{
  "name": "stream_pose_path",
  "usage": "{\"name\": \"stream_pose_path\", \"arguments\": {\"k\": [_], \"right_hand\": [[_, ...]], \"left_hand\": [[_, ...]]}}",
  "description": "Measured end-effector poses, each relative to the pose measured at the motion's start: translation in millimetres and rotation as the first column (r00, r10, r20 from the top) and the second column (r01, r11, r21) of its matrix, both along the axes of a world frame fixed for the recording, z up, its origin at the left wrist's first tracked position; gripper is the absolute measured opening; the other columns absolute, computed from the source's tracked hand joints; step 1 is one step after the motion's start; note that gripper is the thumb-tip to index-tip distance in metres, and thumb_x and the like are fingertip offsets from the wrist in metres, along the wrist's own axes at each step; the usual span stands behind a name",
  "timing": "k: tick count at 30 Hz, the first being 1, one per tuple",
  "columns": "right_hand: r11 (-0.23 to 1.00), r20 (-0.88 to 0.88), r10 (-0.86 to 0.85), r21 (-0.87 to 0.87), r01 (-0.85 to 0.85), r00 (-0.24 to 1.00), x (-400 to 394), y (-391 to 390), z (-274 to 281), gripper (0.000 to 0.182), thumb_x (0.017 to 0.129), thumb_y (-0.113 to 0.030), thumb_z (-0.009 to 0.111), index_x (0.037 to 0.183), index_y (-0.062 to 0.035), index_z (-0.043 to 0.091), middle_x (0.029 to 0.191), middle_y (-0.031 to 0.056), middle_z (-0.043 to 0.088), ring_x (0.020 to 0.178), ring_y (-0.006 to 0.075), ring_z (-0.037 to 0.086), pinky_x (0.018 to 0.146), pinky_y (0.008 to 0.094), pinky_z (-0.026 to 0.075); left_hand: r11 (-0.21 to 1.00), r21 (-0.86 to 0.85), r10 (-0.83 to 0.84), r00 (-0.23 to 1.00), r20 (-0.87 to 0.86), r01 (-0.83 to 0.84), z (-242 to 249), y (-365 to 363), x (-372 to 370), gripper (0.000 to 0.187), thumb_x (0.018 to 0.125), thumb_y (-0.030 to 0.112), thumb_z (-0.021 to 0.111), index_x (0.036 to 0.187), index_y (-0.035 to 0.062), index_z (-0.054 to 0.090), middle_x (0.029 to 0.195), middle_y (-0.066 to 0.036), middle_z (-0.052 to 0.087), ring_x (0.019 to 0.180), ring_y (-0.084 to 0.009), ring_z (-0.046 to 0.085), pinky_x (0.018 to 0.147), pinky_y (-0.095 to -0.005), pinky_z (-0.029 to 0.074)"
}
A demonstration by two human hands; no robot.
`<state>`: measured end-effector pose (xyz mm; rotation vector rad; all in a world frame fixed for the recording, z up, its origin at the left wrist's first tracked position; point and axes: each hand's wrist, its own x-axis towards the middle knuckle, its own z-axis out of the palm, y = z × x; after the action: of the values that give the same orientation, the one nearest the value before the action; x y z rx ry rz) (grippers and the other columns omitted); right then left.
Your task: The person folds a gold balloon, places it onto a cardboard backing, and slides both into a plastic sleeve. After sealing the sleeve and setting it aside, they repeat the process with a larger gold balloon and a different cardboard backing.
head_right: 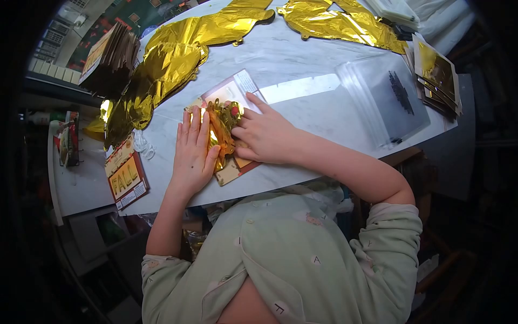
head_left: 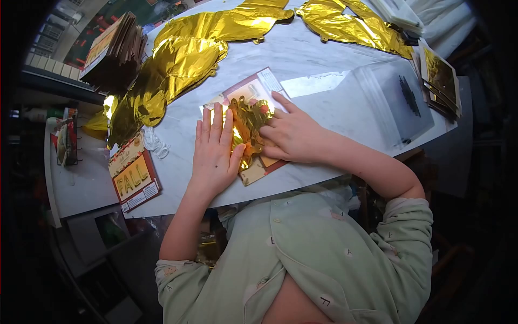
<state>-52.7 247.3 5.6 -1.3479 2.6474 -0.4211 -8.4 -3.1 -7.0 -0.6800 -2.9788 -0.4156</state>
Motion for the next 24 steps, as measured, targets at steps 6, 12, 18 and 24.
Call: {"name": "stream_pose_path", "arguments": {"k": [6,12,18,24], "right_hand": [[0.995,0.071,0.016,-0.098,-0.009,0.997,9.0,58.6,19.2,0.055,0.103,-0.033,0.061,0.152,-0.01,0.051,0.158,0.0122,0.05,0.158,0.0299,0.034,0.132,0.0566,0.013],[0.953,-0.131,-0.286,-0.143,0.268,0.949,1.0,99.4,23.2,0.024,0.098,-0.008,0.061,0.122,-0.007,0.065,0.148,0.0113,0.06,0.146,0.0322,0.05,0.127,0.0571,0.028],[0.96,-0.059,-0.032,-0.278,0.014,0.998,48.5,6.2,20.6,0.071,0.093,-0.038,0.076,0.151,-0.0039,0.052,0.157,0.0166,0.05,0.15,0.0329,0.043,0.125,0.0533,0.032],[0.964,-0.051,-0.053,-0.264,0.038,0.997,61.3,-14.4,-1.2,0.091,0.088,-0.062,0.073,0.153,-0.0045,0.049,0.155,0.0167,0.05,0.152,0.0328,0.041,0.127,0.0518,0.029]], "left_hand": [[1.0,-0.004,-0.011,1.0,-0.017,0.011,-2.6,-1.6,0.1,0.077,0.104,0.034,0.058,0.168,0.0038,0.028,0.175,-0.024,0.019,0.161,-0.0477,0.015,0.13,-0.0582,0.014],[1.0,0.007,-0.009,1.0,-0.026,0.009,-3.4,-1.1,0.8,0.076,0.104,0.035,0.058,0.167,0.0045,0.03,0.174,-0.024,0.021,0.161,-0.0475,0.016,0.129,-0.0581,0.015],[1.0,0.013,-0.018,0.999,-0.038,0.019,-0.2,-1.2,-0.1,0.075,0.102,0.033,0.058,0.167,0.0044,0.031,0.173,-0.025,0.023,0.16,-0.0474,0.018,0.129,-0.0579,0.016],[1.0,0.016,-0.018,1.0,0.01,0.018,20.0,-0.9,7.8,0.072,0.101,0.026,0.057,0.164,0.0012,0.034,0.168,-0.027,0.03,0.154,-0.0474,0.029,0.127,-0.0542,0.023]]}}
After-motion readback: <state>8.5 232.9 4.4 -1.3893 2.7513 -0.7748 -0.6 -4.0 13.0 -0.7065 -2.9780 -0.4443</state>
